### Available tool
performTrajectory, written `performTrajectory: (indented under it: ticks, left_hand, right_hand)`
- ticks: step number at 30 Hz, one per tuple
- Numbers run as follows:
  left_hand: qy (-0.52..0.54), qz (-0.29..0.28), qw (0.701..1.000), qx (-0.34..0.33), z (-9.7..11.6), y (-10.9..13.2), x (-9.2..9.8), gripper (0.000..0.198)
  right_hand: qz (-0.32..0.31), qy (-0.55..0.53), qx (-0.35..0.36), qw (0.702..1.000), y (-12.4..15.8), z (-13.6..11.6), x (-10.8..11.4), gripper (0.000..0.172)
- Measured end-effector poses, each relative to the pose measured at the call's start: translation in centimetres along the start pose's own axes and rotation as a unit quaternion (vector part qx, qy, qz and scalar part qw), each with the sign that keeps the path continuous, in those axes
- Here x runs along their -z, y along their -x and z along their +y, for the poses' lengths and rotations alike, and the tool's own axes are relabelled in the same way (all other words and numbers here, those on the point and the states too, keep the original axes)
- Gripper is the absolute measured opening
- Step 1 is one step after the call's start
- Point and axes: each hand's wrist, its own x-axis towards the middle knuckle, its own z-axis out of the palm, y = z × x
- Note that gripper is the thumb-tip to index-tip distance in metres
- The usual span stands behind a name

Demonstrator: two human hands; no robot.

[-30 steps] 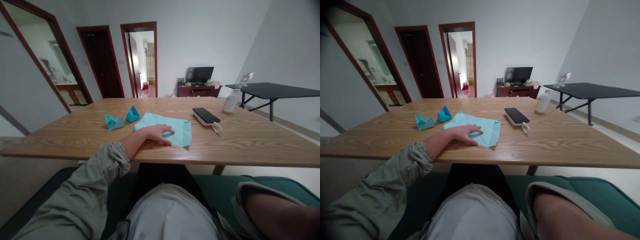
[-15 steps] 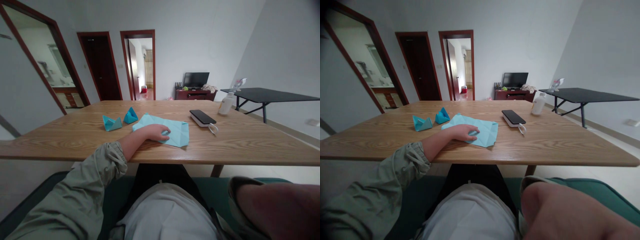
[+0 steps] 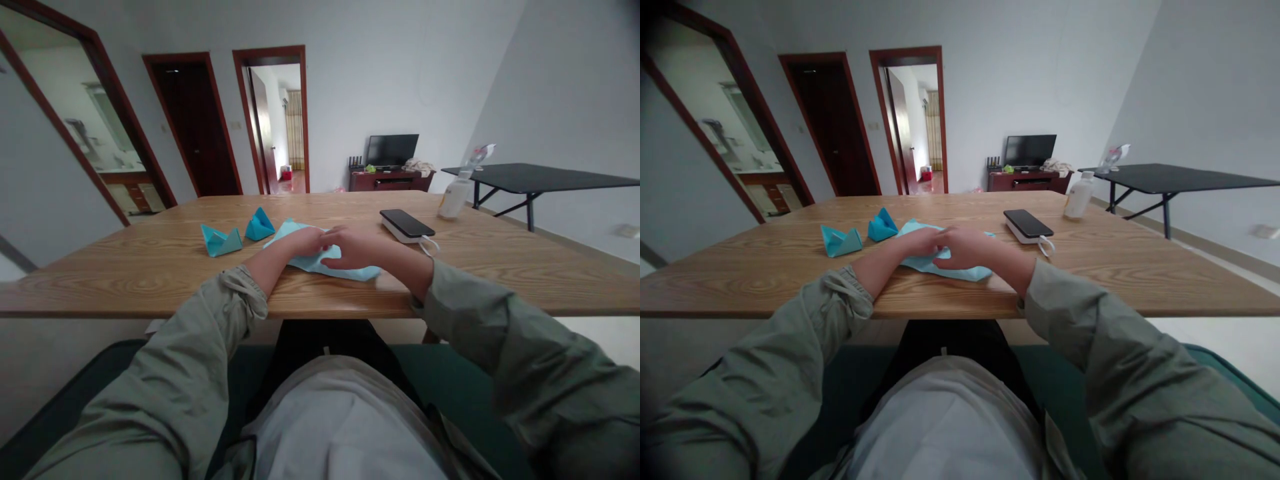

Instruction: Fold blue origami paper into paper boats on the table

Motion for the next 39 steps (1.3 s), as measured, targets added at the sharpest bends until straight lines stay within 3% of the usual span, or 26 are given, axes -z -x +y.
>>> performTrajectory:
  ticks: [3,7,11,17,24,26,29,32,36,39]
  left_hand:
    - [0.006,0.007,0.999,0.039,-1.3,0.3,0.1,0.034]
    - [0.005,0.016,0.996,0.083,-2.3,0.5,0.0,0.039]
    - [0.012,0.007,0.996,0.09,-2.2,0.4,-0.2,0.039]
    - [0.019,0.013,0.996,0.083,-1.9,0.2,-0.2,0.035]
    - [0.15,0.035,0.984,0.086,-1.9,0.4,0.3,0.042]
    - [0.22,0.044,0.969,0.099,-2.0,0.3,0.6,0.047]
    - [0.368,0.053,0.917,0.143,-2.1,0.1,1.1,0.061]
    - [0.458,0.104,0.877,0.102,-1.7,0.8,1.8,0.08]
    - [0.402,0.196,0.894,-0.03,-0.8,2.2,2.2,0.086]
    - [0.313,0.195,0.928,-0.054,0.0,2.7,2.0,0.09]
  right_hand:
    - [-0.09,-0.065,-0.095,0.989,-0.1,3.3,-2.3,0.063]
    - [-0.142,-0.074,-0.16,0.974,0.4,3.4,-2.7,0.078]
    - [-0.13,-0.039,-0.174,0.975,0.6,2.9,-2.2,0.071]
    - [-0.066,0.108,-0.144,0.982,0.8,2.2,-2.1,0.07]
    - [-0.064,0.191,-0.182,0.962,0.4,3.0,-2.1,0.036]
    - [-0.041,0.2,-0.195,0.959,0.4,3.8,-1.9,0.035]
    - [0.029,0.206,-0.219,0.953,0.7,4.8,-1.3,0.036]
    - [0.119,0.186,-0.272,0.937,1.1,5.8,-0.7,0.036]
    - [0.203,0.129,-0.356,0.903,1.7,6.9,-0.3,0.039]
    - [0.27,0.067,-0.357,0.892,2.0,7.6,-0.2,0.039]
